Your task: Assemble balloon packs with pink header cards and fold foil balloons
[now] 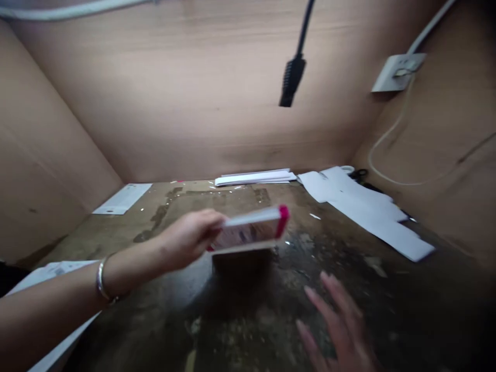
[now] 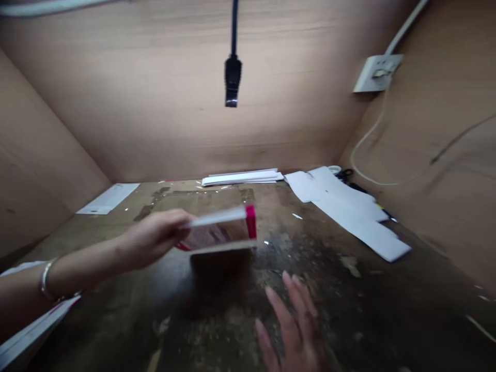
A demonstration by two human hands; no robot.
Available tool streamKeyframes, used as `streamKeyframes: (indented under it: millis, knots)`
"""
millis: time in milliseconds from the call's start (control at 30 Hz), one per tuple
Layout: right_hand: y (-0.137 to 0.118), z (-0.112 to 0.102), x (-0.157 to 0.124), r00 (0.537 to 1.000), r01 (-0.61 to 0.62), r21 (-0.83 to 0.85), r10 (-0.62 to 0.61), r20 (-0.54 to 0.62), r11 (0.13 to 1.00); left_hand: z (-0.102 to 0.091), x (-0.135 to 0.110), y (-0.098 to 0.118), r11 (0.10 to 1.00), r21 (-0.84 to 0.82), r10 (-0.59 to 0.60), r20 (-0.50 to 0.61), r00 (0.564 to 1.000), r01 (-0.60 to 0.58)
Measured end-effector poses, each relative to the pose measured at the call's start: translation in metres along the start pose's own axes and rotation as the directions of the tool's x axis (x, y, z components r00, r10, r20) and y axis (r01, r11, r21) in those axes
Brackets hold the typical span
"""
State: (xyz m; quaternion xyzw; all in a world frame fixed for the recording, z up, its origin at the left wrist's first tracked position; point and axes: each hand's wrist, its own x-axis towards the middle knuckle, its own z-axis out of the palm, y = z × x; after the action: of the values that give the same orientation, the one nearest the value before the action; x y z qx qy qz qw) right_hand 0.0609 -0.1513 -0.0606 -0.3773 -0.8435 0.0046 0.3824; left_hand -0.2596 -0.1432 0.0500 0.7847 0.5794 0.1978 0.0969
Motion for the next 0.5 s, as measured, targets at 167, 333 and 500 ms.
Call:
streamKeyframes:
  millis: [167,333,500]
  knots:
    - [-0.017,-0.046,0.098,0.885,0.303,0.003,-0.282,0.371,0.953,0.039,0.004,0.059,0.974,-0.115,0.218,0.236,0.947,-0.196]
    - [-0.030,-0.025,0.153,0.605,0.223,0.042,-0.172,0.777,0.974,0.038,0.010,0.054,0.991,-0.073,0.123,0.180,0.976,-0.111]
    - [-0.012,-0.031,0.141,0.711,-0.115,0.297,-0.131,0.691,0.948,0.061,-0.023,0.049,0.855,-0.499,-0.383,-0.420,0.823,0.144]
